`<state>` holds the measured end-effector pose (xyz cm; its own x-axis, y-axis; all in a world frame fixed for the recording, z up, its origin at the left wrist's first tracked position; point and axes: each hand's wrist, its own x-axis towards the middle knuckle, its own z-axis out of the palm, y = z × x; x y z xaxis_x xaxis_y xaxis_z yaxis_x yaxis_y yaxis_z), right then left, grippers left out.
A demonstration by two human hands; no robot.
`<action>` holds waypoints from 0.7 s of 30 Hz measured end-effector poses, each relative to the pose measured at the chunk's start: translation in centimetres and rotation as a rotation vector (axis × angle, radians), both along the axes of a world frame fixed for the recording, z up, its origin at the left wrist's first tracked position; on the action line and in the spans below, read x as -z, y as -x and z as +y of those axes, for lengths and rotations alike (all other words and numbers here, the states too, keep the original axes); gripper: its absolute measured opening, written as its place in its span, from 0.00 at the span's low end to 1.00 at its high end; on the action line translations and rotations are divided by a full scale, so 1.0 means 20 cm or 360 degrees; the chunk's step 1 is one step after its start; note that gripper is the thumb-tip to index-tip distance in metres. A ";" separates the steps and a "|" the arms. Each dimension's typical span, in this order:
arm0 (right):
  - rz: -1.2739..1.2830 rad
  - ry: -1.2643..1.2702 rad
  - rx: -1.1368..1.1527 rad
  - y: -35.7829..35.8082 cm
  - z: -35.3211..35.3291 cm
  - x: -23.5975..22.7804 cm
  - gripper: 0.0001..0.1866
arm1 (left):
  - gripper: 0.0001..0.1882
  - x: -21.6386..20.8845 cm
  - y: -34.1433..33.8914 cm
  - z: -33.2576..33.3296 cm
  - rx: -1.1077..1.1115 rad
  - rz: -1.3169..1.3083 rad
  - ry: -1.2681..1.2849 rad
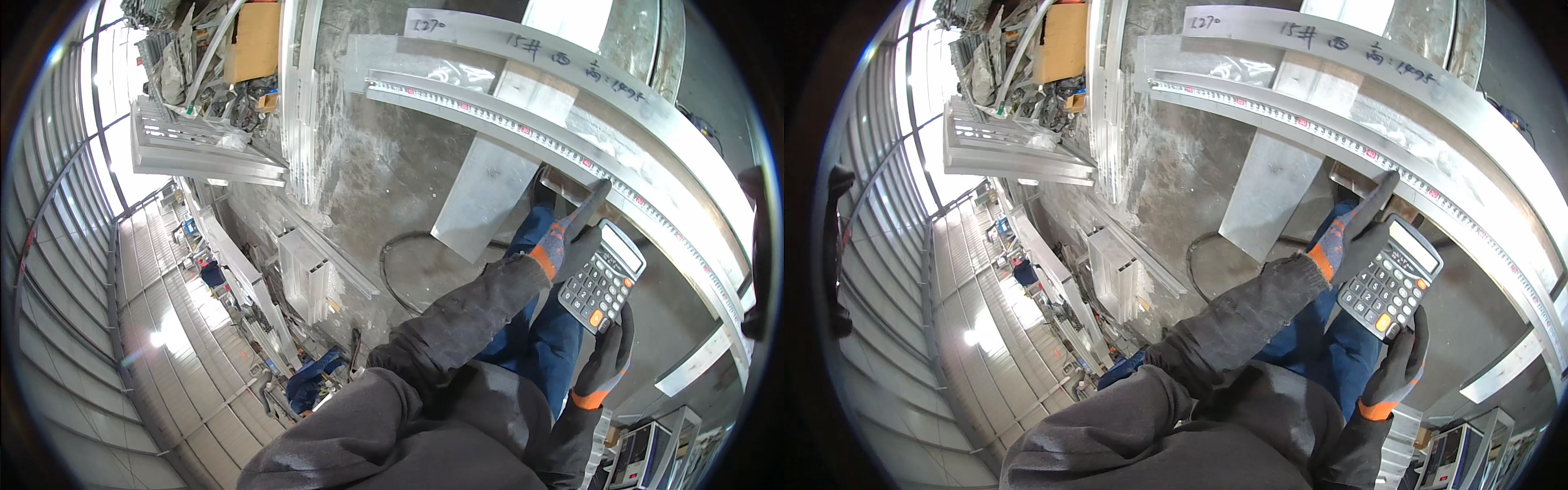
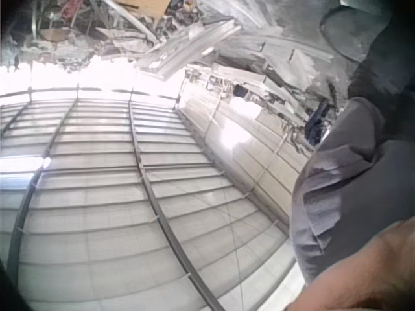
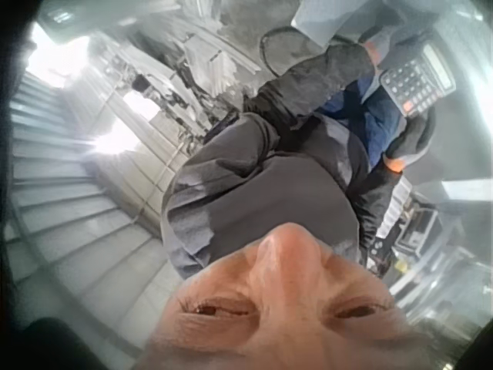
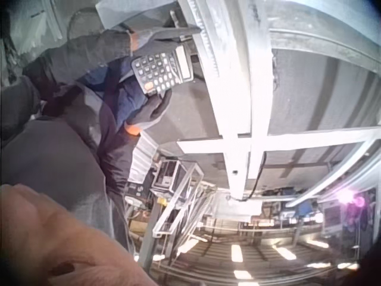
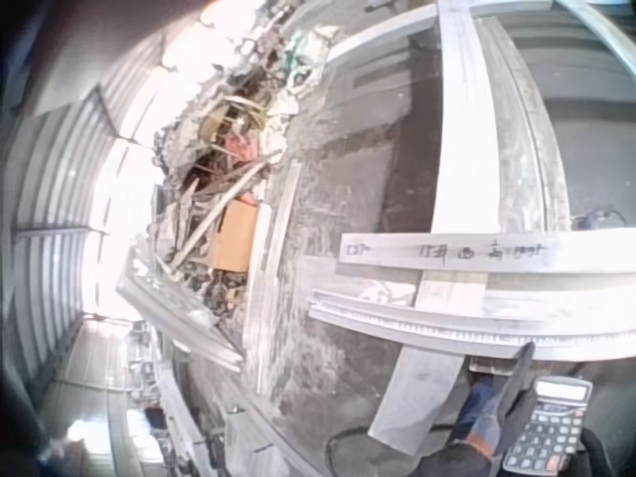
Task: The person measures a long metal profile with a tape measure, records values on a calculator, and marks the profile with a pencil. The person repeats this process for multiple sections of the profile.
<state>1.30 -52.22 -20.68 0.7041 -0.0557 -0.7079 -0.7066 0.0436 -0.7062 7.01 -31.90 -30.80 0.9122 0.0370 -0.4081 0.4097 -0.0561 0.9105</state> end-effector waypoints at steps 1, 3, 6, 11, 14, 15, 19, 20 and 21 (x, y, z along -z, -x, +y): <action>0.0020 0.0029 0.0002 0.00 0.00 0.00 0.26 | 0.40 0.00 -0.01 0.00 0.0010 0.0072 0.0060; -0.0024 -0.0011 0.0010 0.00 0.00 -0.01 0.26 | 0.40 -0.01 -0.01 0.01 -0.0005 0.0074 0.0095; 0.0011 0.0039 -0.0025 -0.01 0.00 -0.01 0.27 | 0.40 -0.01 0.00 0.00 -0.0006 -0.0001 0.0055; 0.0026 0.0016 -0.0040 -0.02 0.00 -0.02 0.27 | 0.40 0.03 0.03 -0.01 -0.0063 0.0068 0.0186; 0.0028 0.0030 -0.0022 -0.02 0.00 -0.03 0.26 | 0.41 0.04 0.03 -0.02 -0.0079 0.0007 0.0179; 0.0030 0.0021 -0.0053 -0.02 0.00 -0.03 0.26 | 0.41 0.03 0.02 -0.01 -0.0043 0.0064 0.0156; -0.0032 0.0012 -0.0037 -0.03 0.01 -0.03 0.26 | 0.42 -0.01 0.00 0.01 0.0012 0.0006 0.0024; -0.0006 0.0044 -0.0035 -0.03 0.01 -0.03 0.26 | 0.41 -0.02 0.00 0.02 0.0039 0.0091 0.0076; 0.0001 0.0045 -0.0038 -0.02 0.01 -0.03 0.26 | 0.41 -0.03 0.00 0.02 0.0045 0.0081 0.0051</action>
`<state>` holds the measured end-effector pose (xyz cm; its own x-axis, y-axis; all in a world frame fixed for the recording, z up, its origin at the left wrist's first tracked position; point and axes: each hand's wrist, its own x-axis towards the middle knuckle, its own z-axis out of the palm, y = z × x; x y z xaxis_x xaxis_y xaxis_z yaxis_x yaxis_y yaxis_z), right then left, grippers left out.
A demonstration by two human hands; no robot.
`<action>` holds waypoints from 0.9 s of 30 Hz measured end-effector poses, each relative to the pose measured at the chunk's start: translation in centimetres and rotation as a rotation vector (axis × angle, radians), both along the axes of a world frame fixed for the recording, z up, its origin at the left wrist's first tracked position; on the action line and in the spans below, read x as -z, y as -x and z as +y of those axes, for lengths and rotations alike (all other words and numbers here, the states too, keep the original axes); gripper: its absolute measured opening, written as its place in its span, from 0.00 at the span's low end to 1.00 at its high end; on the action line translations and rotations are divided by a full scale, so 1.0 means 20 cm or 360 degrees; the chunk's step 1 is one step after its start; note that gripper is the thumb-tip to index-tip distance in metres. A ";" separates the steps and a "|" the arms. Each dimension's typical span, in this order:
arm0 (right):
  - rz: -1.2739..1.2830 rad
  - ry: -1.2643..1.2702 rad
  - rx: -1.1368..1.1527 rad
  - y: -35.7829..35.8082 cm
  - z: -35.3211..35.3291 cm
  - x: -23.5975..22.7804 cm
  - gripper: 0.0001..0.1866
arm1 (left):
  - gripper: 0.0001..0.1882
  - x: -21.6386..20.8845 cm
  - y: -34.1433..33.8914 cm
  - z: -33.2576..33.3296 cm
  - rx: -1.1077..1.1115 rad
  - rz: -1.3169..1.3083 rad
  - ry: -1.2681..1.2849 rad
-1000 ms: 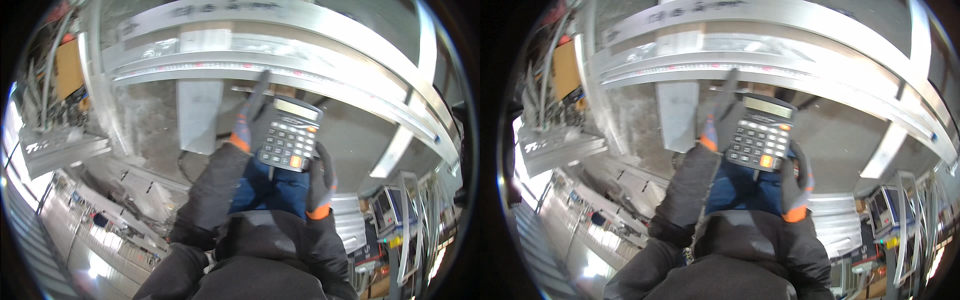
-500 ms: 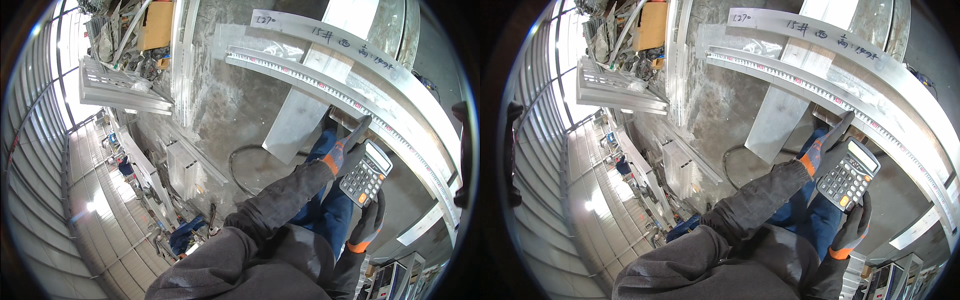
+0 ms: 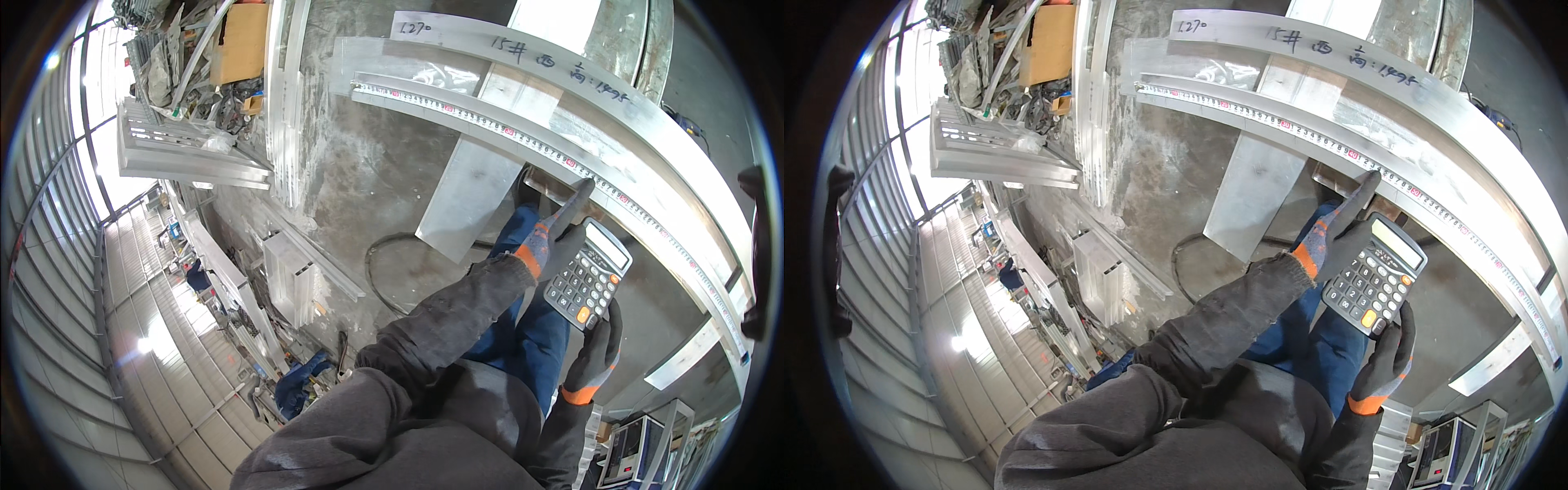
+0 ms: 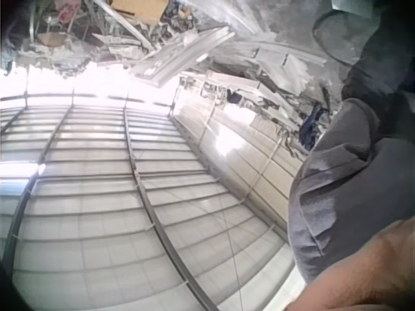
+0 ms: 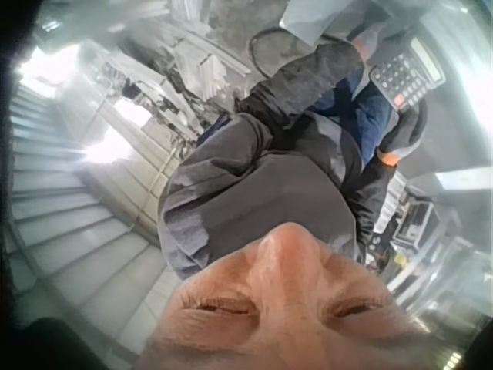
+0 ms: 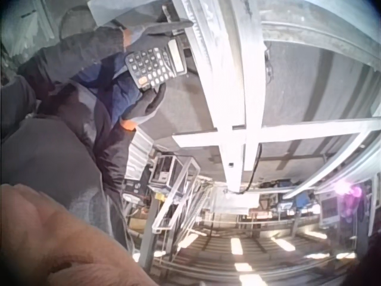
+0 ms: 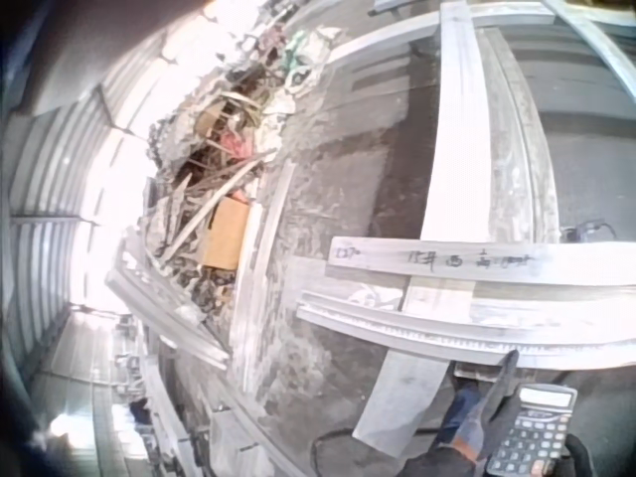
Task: The person measures a long metal profile with a tape measure, records values on a calculator, and marks the profile with a pencil. The person repeats this process for multiple sections of the profile.
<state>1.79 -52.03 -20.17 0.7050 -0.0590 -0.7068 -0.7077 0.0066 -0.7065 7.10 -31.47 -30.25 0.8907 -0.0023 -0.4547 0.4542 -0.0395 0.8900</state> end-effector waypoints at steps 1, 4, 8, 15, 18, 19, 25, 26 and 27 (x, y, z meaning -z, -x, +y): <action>-0.0021 -0.0030 0.0003 0.00 0.00 0.00 0.26 | 0.41 -0.01 0.00 0.00 0.0007 -0.0010 -0.0024; -0.0010 -0.0052 0.0033 0.00 0.00 0.00 0.26 | 0.40 -0.01 -0.01 0.00 -0.0033 -0.0063 0.0030; -0.0031 -0.0006 0.0033 0.01 0.00 0.01 0.26 | 0.40 -0.01 -0.02 0.00 -0.0008 -0.0113 -0.0065; 0.0052 0.0128 -0.0160 0.01 -0.04 0.01 0.28 | 0.37 0.06 0.04 -0.01 -0.0011 0.0097 0.0015; 0.0085 0.0107 -0.0113 0.01 -0.04 0.00 0.28 | 0.34 0.10 0.06 -0.02 -0.0206 0.0035 0.0219; 0.0095 0.0147 -0.0118 0.01 -0.03 -0.01 0.28 | 0.34 0.11 0.06 -0.03 -0.0305 0.0082 0.0378; -0.0015 0.0227 0.0000 0.00 0.01 -0.02 0.24 | 0.42 0.02 0.03 0.00 -0.0027 0.0179 0.0148; 0.0013 0.0239 -0.0035 0.00 0.01 -0.02 0.24 | 0.41 0.00 0.02 0.00 -0.0055 0.0170 0.0144; 0.0010 0.0249 -0.0069 -0.01 0.01 -0.02 0.24 | 0.41 -0.01 0.01 0.01 -0.0086 0.0117 0.0138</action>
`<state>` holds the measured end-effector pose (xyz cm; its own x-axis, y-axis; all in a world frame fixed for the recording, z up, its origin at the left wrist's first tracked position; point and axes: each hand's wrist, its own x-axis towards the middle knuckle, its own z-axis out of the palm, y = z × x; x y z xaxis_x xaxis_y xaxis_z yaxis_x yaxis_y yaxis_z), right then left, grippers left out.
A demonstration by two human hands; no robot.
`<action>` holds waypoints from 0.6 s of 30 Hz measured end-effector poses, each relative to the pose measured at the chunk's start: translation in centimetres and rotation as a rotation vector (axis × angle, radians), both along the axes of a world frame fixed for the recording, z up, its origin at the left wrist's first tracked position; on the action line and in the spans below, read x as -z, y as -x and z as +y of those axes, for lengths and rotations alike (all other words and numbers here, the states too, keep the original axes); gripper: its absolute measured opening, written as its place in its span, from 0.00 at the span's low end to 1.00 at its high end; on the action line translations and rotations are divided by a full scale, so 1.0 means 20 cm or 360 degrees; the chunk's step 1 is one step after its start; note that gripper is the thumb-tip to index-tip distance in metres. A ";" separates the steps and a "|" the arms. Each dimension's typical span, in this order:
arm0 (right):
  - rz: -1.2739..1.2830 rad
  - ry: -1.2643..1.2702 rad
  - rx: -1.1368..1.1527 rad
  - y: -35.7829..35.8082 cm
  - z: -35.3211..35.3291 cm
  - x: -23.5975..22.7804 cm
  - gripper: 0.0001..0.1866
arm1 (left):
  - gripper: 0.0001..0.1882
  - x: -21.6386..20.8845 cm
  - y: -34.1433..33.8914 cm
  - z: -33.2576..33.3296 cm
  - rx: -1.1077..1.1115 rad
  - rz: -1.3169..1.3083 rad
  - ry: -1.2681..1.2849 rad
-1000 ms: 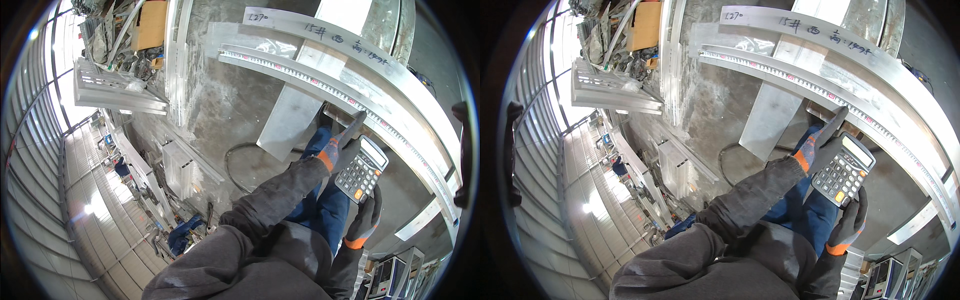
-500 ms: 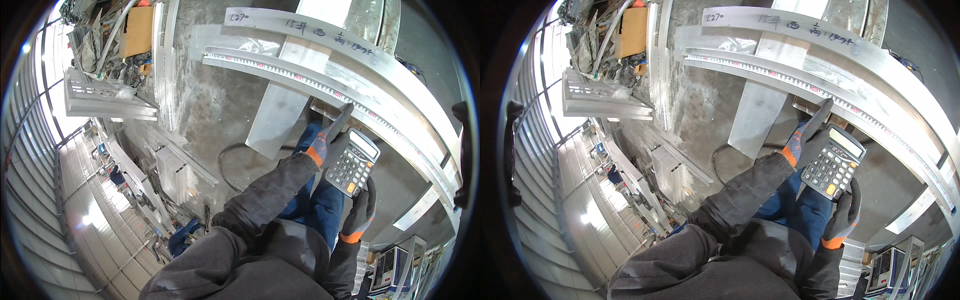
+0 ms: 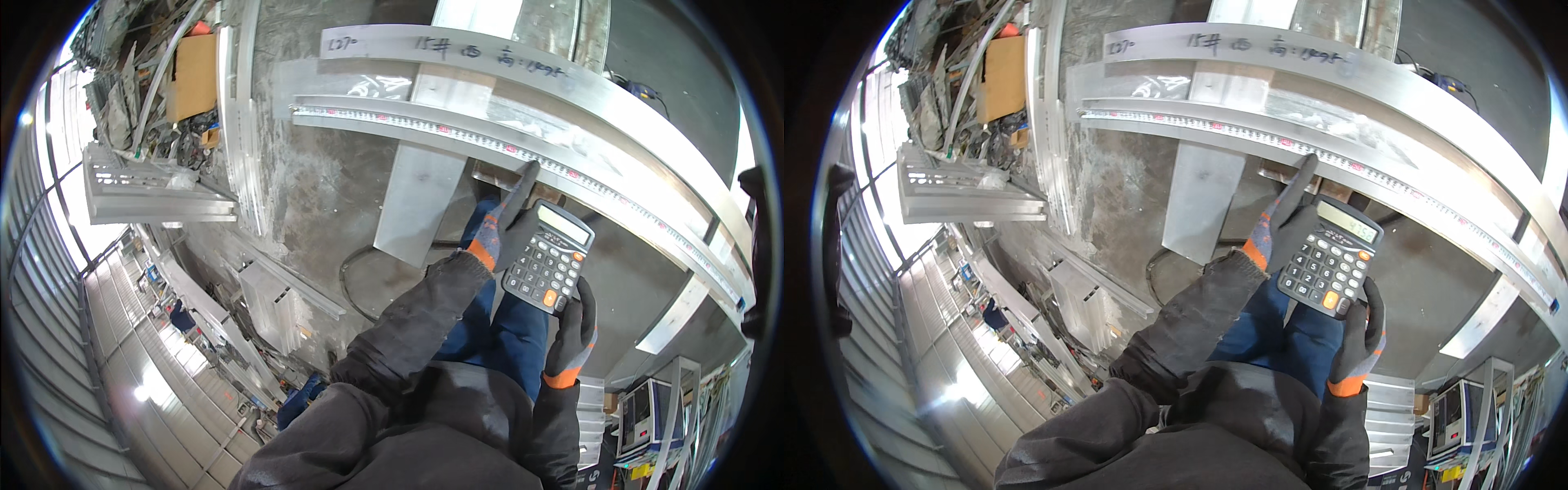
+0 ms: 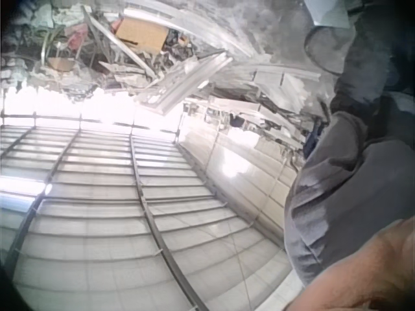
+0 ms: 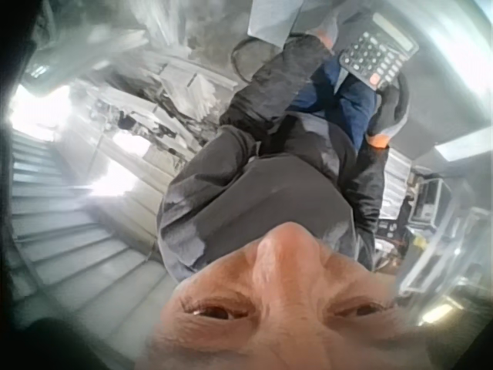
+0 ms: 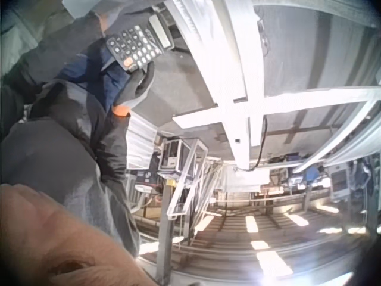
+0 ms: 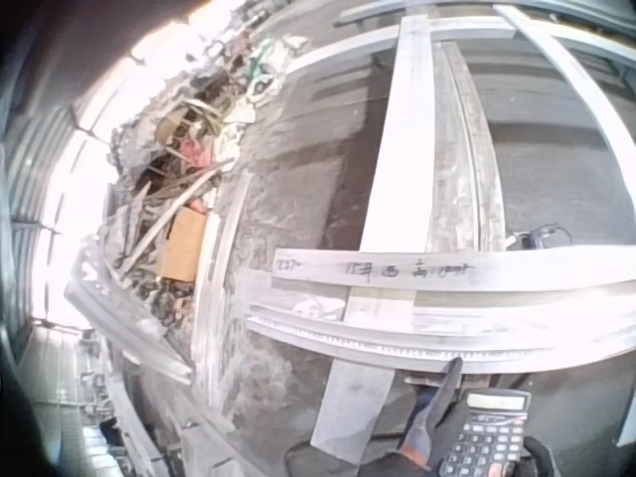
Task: The person measures a long metal profile with a tape measure, records values on a calculator, and marks the profile with a pencil. The person repeats this process for multiple sections of the profile.
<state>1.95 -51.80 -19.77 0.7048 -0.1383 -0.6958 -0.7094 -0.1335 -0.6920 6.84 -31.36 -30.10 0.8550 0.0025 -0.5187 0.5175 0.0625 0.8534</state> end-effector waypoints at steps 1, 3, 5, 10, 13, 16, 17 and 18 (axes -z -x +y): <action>0.0012 0.0024 -0.0040 0.00 0.00 0.00 0.25 | 0.41 -0.01 0.00 0.00 -0.0023 -0.0023 0.0025; 0.0028 0.0067 -0.0131 -0.01 -0.02 -0.02 0.23 | 0.38 -0.02 0.00 -0.01 -0.0105 -0.0133 0.0029; 0.0044 0.0061 -0.0116 -0.01 -0.02 -0.02 0.22 | 0.34 -0.01 0.00 -0.03 -0.0256 -0.0080 0.0117; 0.0119 -0.0078 0.0111 -0.01 -0.01 -0.02 0.23 | 0.38 -0.03 0.00 -0.01 -0.0110 0.0086 -0.0029; 0.0140 -0.0046 0.0091 -0.01 -0.01 -0.02 0.23 | 0.42 -0.04 -0.04 0.00 0.0054 0.0059 -0.0155; 0.0203 -0.0094 0.0159 -0.02 0.00 -0.03 0.23 | 0.42 -0.06 -0.05 0.01 0.0085 0.0218 -0.0132; 0.0217 -0.0078 0.0157 -0.03 0.00 -0.04 0.23 | 0.43 -0.06 -0.06 0.01 0.0097 0.0164 -0.0130; 0.0201 -0.0079 0.0152 -0.03 0.00 -0.04 0.23 | 0.43 -0.06 -0.06 0.00 0.0093 0.0111 -0.0153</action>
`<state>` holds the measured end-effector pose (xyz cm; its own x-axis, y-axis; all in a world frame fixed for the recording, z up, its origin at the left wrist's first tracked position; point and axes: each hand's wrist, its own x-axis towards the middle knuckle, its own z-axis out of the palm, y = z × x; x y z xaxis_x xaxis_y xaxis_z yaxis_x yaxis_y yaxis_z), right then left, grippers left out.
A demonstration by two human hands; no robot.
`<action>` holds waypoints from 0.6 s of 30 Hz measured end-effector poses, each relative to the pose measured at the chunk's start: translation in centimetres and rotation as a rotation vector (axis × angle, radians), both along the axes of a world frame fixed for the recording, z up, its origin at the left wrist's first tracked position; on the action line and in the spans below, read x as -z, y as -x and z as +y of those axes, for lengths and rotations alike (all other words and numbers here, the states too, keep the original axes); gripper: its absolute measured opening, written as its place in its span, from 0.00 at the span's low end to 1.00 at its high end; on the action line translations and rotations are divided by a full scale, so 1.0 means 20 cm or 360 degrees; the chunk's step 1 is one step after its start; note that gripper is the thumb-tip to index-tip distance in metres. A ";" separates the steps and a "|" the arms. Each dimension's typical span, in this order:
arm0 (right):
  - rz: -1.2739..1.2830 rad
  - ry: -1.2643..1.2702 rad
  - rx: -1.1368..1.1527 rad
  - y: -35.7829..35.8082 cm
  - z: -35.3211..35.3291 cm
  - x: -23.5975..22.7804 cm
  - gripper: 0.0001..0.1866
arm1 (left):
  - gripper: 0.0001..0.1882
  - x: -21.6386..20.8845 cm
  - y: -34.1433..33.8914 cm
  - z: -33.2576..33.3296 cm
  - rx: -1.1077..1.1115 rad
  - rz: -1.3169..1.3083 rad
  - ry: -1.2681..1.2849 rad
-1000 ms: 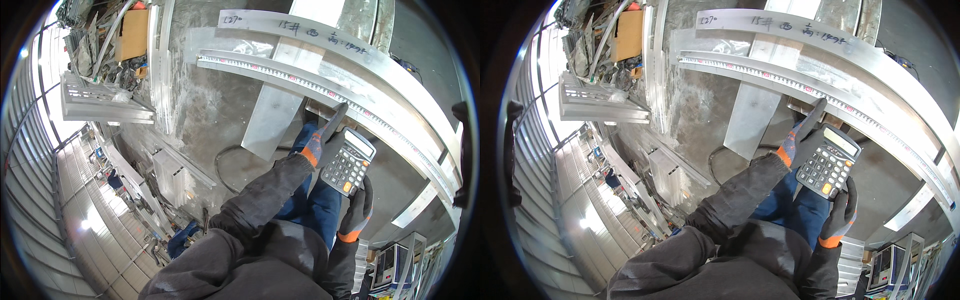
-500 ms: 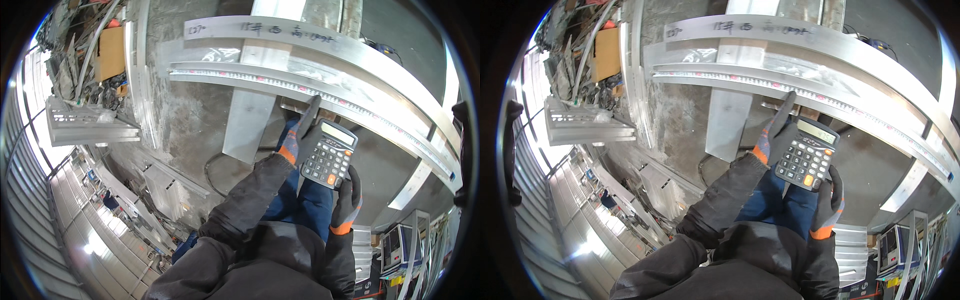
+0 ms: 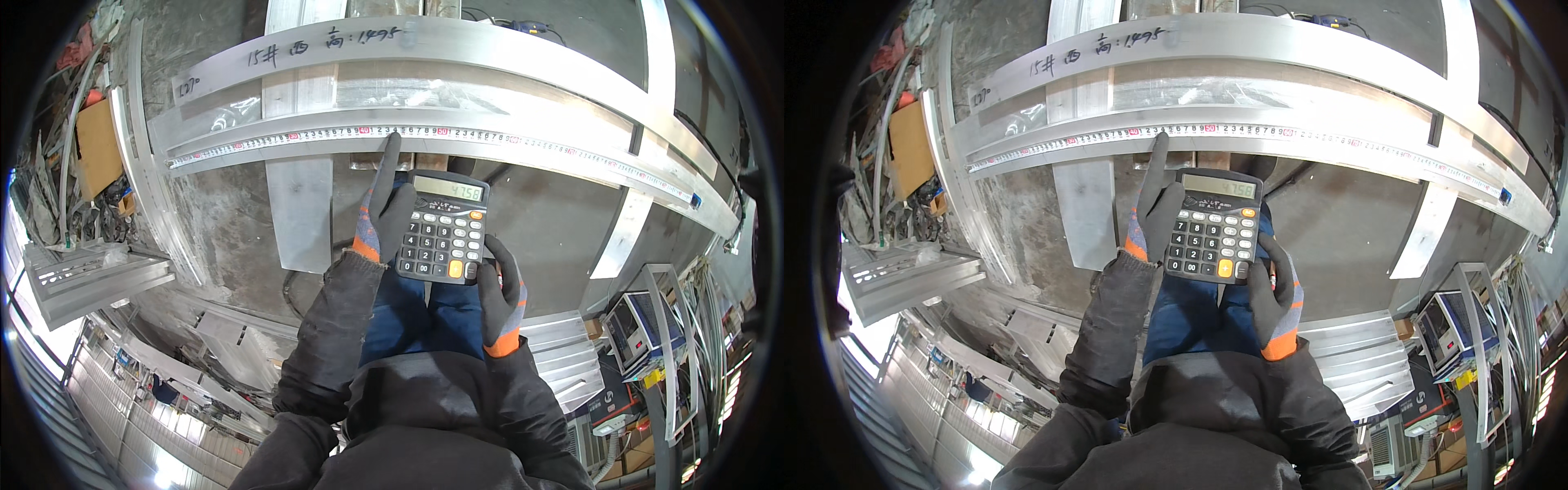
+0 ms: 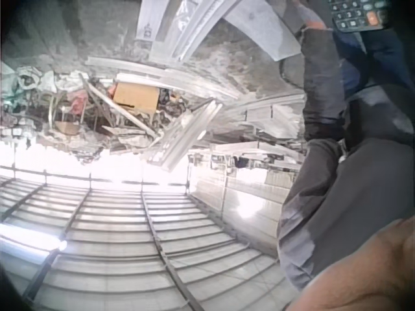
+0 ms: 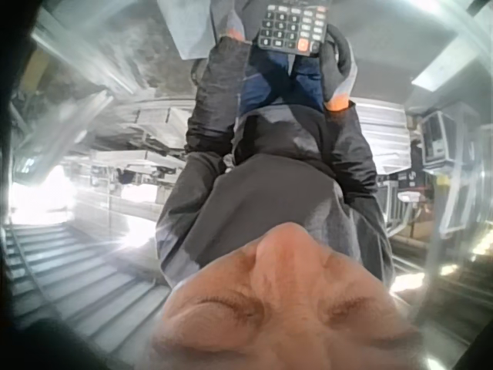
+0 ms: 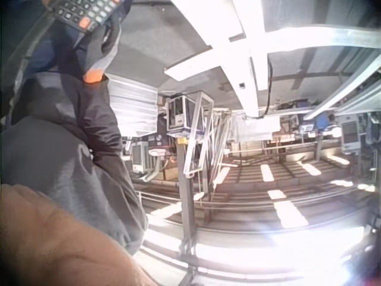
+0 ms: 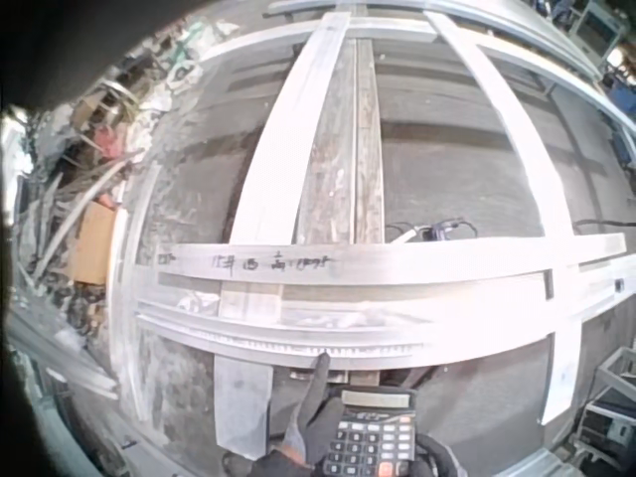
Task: The person measures a long metal profile with a tape measure, records values on a calculator, and marks the profile with a pencil. The person repeats this process for multiple sections of the profile.
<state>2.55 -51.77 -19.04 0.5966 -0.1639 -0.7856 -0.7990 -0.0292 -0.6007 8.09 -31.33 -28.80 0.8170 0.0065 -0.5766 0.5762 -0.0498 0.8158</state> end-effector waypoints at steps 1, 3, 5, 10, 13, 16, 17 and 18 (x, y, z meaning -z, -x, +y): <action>-0.0017 -0.0002 -0.0005 0.00 0.00 0.00 0.23 | 0.44 0.00 0.00 0.00 -0.0002 -0.0054 -0.0023; -0.0016 -0.0008 -0.0011 0.00 0.00 0.00 0.23 | 0.44 0.00 0.00 0.00 0.0036 -0.0078 -0.0063; 0.0017 0.0009 -0.0026 0.00 0.00 0.00 0.23 | 0.44 0.01 0.00 0.00 0.0070 -0.0110 -0.0108; -0.0038 0.0066 -0.0051 -0.01 0.01 0.00 0.24 | 0.44 0.02 0.01 0.00 0.0049 -0.0139 -0.0152; -0.0018 0.0098 -0.0092 -0.03 0.01 -0.01 0.24 | 0.44 0.01 0.01 0.01 0.0065 -0.0025 -0.0123; -0.0006 0.0090 -0.0077 -0.02 0.01 -0.01 0.23 | 0.44 0.01 0.00 0.02 0.0083 0.0047 -0.0075; -0.0037 0.0092 -0.0093 -0.01 0.00 0.00 0.23 | 0.44 0.02 0.00 0.02 0.0083 0.0120 -0.0075; -0.0013 0.0067 -0.0061 0.00 -0.01 0.01 0.23 | 0.43 0.02 0.01 0.02 0.0088 -0.0006 -0.0110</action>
